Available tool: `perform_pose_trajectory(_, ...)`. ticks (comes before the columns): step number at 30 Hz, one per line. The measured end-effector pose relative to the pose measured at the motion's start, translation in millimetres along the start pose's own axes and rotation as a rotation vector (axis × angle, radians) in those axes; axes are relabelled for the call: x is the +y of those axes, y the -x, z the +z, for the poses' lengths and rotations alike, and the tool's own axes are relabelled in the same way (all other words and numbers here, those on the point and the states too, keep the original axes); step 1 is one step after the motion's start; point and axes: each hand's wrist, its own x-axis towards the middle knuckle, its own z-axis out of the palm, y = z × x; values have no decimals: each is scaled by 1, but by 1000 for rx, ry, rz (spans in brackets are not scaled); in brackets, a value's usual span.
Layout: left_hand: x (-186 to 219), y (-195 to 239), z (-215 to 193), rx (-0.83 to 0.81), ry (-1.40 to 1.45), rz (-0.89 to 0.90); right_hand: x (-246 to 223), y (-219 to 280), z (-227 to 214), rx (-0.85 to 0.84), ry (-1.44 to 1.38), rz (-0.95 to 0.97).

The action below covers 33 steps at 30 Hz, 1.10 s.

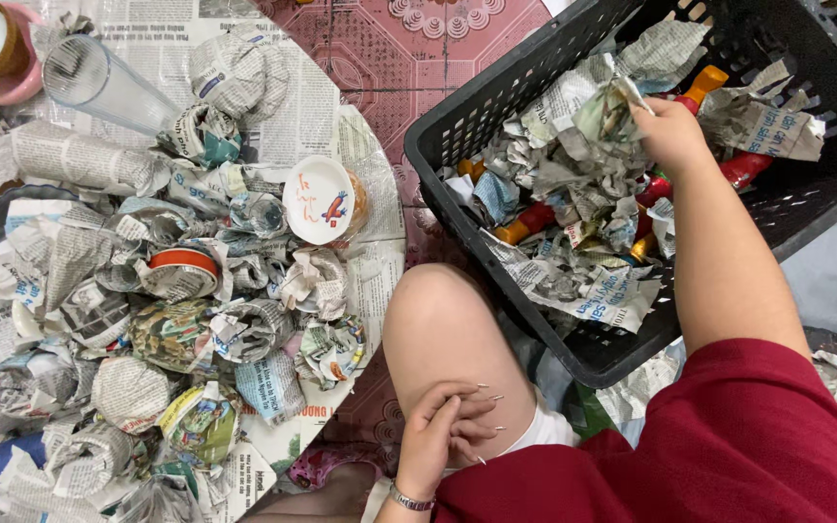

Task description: The person sits on the floor and repeatedly rolls newspaper sheets around small plastic objects, then places the rolled bundles into a nearby black basket. The person handles newspapers and small plastic items one at a time throughout the clip.

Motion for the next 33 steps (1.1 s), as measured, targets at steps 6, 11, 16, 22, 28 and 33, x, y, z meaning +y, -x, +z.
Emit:
perform_pose_trajectory(6, 2, 2, 2, 5, -24, 19, -32, 9, 6, -80, -574, -103)
perform_pose_trajectory(11, 3, 2, 0, 28, -39, -20, -39, 18, 1, -59, -392, -164)
perform_pose_trajectory(16, 4, -2, 0, -4, -14, -7, -33, 8, -14, 201, -105, -104)
perform_pose_trajectory(22, 3, -1, 0, -15, -13, 2, -82, 40, -10, 525, 215, -163)
perform_pose_trajectory(28, 4, 0, 2, 26, -28, -38, -132, 90, 99, -524, 809, -346)
perform_pose_trajectory(33, 6, 1, 3, 30, -32, -23, -112, 114, 150, -816, 1235, -407)
